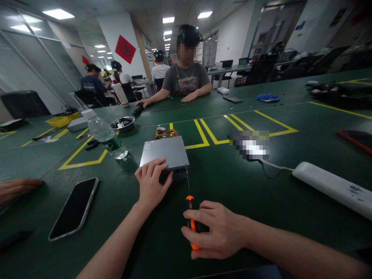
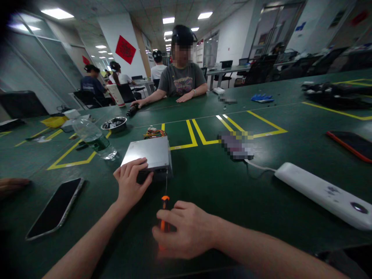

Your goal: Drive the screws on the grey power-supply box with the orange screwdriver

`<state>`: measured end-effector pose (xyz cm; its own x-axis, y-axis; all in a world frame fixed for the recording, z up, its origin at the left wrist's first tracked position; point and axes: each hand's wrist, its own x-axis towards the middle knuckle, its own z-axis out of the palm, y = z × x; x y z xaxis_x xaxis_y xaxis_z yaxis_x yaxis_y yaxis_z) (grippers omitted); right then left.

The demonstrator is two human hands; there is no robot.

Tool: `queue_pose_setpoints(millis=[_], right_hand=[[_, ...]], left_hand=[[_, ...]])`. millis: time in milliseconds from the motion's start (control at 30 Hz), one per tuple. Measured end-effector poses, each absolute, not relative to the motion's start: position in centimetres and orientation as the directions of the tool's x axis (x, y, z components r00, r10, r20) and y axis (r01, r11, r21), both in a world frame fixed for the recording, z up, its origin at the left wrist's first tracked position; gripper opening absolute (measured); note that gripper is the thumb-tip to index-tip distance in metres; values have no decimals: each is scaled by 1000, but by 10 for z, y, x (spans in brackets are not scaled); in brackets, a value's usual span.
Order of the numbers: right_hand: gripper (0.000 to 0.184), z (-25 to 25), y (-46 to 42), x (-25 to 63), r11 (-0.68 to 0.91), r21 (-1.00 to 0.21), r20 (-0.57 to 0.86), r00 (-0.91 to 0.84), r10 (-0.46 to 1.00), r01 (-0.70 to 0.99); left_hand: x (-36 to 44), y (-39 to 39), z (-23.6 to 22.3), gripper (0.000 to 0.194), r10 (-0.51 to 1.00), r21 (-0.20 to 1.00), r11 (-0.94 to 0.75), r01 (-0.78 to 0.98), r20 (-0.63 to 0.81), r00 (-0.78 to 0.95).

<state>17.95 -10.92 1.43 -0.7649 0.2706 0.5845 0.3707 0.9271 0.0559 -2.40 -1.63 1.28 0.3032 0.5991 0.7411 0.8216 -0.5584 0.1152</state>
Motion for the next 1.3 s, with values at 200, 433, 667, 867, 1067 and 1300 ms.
queue_pose_setpoints(millis=[200, 433, 667, 867, 1067, 1300], right_hand=[[30, 9, -108, 176, 928, 6, 697, -667, 263, 373], [31, 10, -109, 180, 934, -15, 604, -741, 294, 358], [33, 10, -110, 175, 917, 34, 649, -706, 281, 397], [31, 8, -112, 178, 921, -26, 640, -702, 314, 388], [31, 15, -113, 178, 918, 56, 607, -744, 280, 392], [27, 13, -113, 179, 915, 16, 760, -599, 251, 403]], left_hand=[[-24, -16, 13, 21, 600, 111, -554, 825, 740, 303], [-23, -17, 13, 20, 601, 124, -553, 824, 745, 291], [-23, -16, 12, 19, 610, 132, -543, 830, 740, 282], [-23, -16, 11, 19, 614, 133, -542, 830, 737, 283], [-24, -17, 11, 17, 609, 138, -551, 823, 741, 283], [-24, -16, 12, 17, 606, 135, -551, 824, 744, 284]])
